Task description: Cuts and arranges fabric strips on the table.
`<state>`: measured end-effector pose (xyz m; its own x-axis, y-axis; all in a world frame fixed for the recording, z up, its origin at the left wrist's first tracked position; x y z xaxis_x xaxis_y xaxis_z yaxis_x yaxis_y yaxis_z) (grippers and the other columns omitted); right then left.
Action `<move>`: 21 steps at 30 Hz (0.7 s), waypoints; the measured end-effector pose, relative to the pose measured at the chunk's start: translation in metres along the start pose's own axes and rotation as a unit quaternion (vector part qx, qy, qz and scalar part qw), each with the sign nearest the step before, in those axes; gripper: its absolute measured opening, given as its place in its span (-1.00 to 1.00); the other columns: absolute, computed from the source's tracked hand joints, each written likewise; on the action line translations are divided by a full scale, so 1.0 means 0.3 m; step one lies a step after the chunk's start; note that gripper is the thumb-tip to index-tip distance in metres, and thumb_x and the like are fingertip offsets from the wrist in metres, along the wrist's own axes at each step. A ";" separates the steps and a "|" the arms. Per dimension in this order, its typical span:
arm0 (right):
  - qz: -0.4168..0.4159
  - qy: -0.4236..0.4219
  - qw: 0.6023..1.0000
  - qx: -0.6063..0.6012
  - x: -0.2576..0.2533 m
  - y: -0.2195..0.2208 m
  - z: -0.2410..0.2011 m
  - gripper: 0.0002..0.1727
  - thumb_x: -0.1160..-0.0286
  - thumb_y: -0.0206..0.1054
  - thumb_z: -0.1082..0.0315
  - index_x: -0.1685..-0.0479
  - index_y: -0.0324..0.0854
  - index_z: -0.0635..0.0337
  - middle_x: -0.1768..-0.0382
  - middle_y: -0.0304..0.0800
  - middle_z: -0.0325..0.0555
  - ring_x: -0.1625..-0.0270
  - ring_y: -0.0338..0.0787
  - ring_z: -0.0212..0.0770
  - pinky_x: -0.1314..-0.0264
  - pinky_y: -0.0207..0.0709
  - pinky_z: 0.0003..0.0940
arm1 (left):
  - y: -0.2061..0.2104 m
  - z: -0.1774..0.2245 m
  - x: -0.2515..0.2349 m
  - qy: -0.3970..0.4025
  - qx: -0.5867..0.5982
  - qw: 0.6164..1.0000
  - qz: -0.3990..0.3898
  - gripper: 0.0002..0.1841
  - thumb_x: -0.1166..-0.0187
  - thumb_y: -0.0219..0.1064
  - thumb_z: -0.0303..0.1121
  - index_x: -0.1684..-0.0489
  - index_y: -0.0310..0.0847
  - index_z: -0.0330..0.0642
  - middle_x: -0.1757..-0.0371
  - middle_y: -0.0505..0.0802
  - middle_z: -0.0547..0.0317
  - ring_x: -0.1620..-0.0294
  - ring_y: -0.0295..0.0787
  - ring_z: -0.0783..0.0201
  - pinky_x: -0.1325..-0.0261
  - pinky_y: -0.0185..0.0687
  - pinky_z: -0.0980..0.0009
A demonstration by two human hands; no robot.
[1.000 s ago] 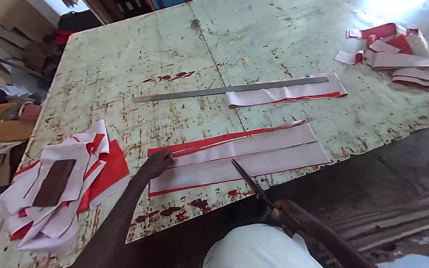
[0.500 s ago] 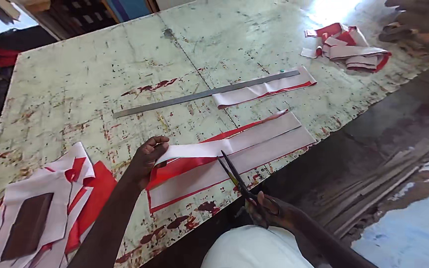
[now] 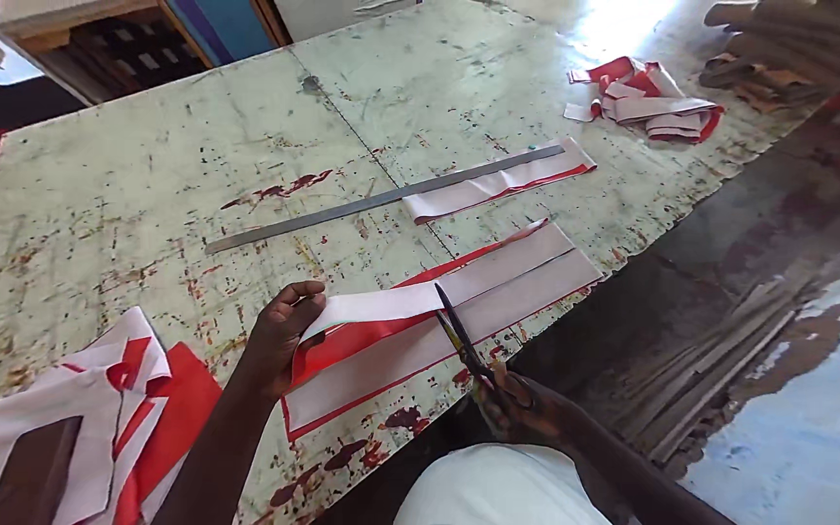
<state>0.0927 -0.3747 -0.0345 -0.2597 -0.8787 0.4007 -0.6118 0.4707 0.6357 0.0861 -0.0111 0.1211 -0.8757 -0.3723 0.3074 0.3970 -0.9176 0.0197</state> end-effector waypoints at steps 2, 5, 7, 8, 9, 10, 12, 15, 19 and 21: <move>0.014 -0.006 1.000 0.016 -0.028 -0.001 -0.027 -0.19 -0.30 0.20 -0.62 0.06 0.59 0.00 0.43 0.62 -0.28 0.43 0.69 -0.30 0.28 0.70 -0.33 | -0.013 -0.007 0.011 0.010 -0.016 1.000 0.001 -0.78 -0.75 0.19 -0.44 -0.26 0.59 -0.09 0.34 0.78 0.10 0.67 0.48 0.48 0.70 0.35 0.64; 0.030 -0.016 0.999 0.025 -0.074 0.009 -0.058 -0.17 -0.25 0.22 -0.63 0.03 0.57 0.01 0.45 0.59 -0.30 0.47 0.66 -0.32 0.32 0.69 -0.35 | -0.033 -0.017 0.024 0.025 -0.059 0.998 0.001 -0.78 -0.71 0.24 -0.44 -0.24 0.61 -0.12 0.29 0.81 0.06 0.52 0.68 0.37 0.56 0.59 0.52; 0.056 -0.028 0.998 0.021 -0.095 0.024 -0.069 -0.25 -0.30 0.29 -0.56 0.05 0.55 -0.01 0.48 0.56 -0.35 0.52 0.62 -0.36 0.40 0.67 -0.39 | -0.042 -0.023 0.032 0.038 -0.096 0.995 -0.012 -0.76 -0.68 0.28 -0.43 -0.24 0.61 -0.16 0.22 0.84 0.03 0.36 0.80 0.27 0.35 0.77 0.39; 0.078 -0.039 0.996 0.011 -0.103 0.025 -0.065 -0.34 -0.36 0.37 -0.44 0.09 0.56 0.01 0.53 0.55 -0.35 0.58 0.60 -0.37 0.48 0.64 -0.40 | -0.047 -0.028 0.033 0.047 -0.112 0.992 -0.021 -0.75 -0.63 0.30 -0.43 -0.22 0.61 -0.18 0.21 0.83 0.03 0.32 0.82 0.25 0.29 0.81 0.37; 0.103 -0.048 0.994 0.004 -0.109 0.022 -0.058 -0.44 -0.40 0.44 -0.29 0.13 0.56 0.04 0.58 0.53 -0.34 0.64 0.57 -0.37 0.56 0.61 -0.41 | -0.057 -0.037 0.031 0.055 -0.129 0.990 -0.029 -0.73 -0.59 0.33 -0.44 -0.21 0.62 -0.19 0.19 0.83 0.03 0.29 0.82 0.24 0.24 0.82 0.36; 0.118 -0.054 0.992 0.002 -0.109 0.020 -0.053 -0.52 -0.42 0.49 -0.16 0.12 0.55 0.06 0.62 0.50 -0.33 0.69 0.55 -0.36 0.61 0.59 -0.40 | -0.075 -0.046 0.026 0.061 -0.149 0.986 -0.033 -0.71 -0.55 0.35 -0.44 -0.21 0.62 -0.20 0.17 0.84 0.04 0.26 0.81 0.24 0.19 0.80 0.36; 0.140 -0.073 0.987 0.014 -0.089 0.011 -0.057 -0.52 -0.36 0.57 -0.06 0.05 0.56 0.11 0.66 0.52 -0.31 0.72 0.56 -0.35 0.65 0.59 -0.40 | -0.153 -0.058 0.007 0.079 -0.196 0.977 -0.022 -0.68 -0.52 0.36 -0.41 -0.22 0.63 -0.21 0.17 0.83 0.11 0.26 0.78 0.29 0.16 0.76 0.36; 0.203 -0.122 0.970 0.055 0.005 -0.049 -0.124 -0.49 -0.32 0.59 -0.05 0.02 0.58 0.14 0.59 0.58 -0.28 0.67 0.59 -0.33 0.59 0.61 -0.38 | -0.401 -0.070 -0.028 0.131 -0.316 0.937 0.072 -0.68 -0.62 0.30 -0.37 -0.26 0.60 -0.30 0.13 0.81 -0.01 0.24 0.75 0.22 0.11 0.74 0.19; 0.342 -0.134 0.923 0.117 0.215 -0.232 -0.330 -0.55 -0.39 0.54 0.00 0.07 0.60 0.19 0.57 0.60 -0.22 0.65 0.59 -0.33 0.56 0.60 -0.41 | -0.609 -0.034 0.041 0.112 -0.453 0.838 0.283 -0.47 -0.74 0.22 -0.26 -0.55 0.39 -0.49 -0.42 0.61 -0.53 -0.44 0.57 -0.34 -0.52 0.41 -0.25; 0.414 -0.095 0.889 0.171 0.323 -0.358 -0.449 -0.62 -0.50 0.49 0.10 0.09 0.56 0.25 0.61 0.55 -0.19 0.68 0.55 -0.33 0.60 0.55 -0.43 | -0.566 -0.051 0.043 0.120 -0.495 0.811 0.287 -0.38 -0.67 0.28 -0.16 -0.57 0.39 -0.49 -0.62 0.44 -0.55 -0.71 0.27 -0.42 -0.72 0.12 -0.27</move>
<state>0.2339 -0.4997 0.0248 -0.8289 -0.2544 0.4981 -0.3345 0.9392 -0.0771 0.0032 0.1379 0.1072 -0.7004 -0.6847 -0.2015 0.4477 -0.2015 -0.8712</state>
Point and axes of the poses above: each hand's wrist, its own x-axis away from the middle knuckle, its own y-axis out of the palm, z = x × y, the point moved 5 cm from there along -x, towards the middle knuckle
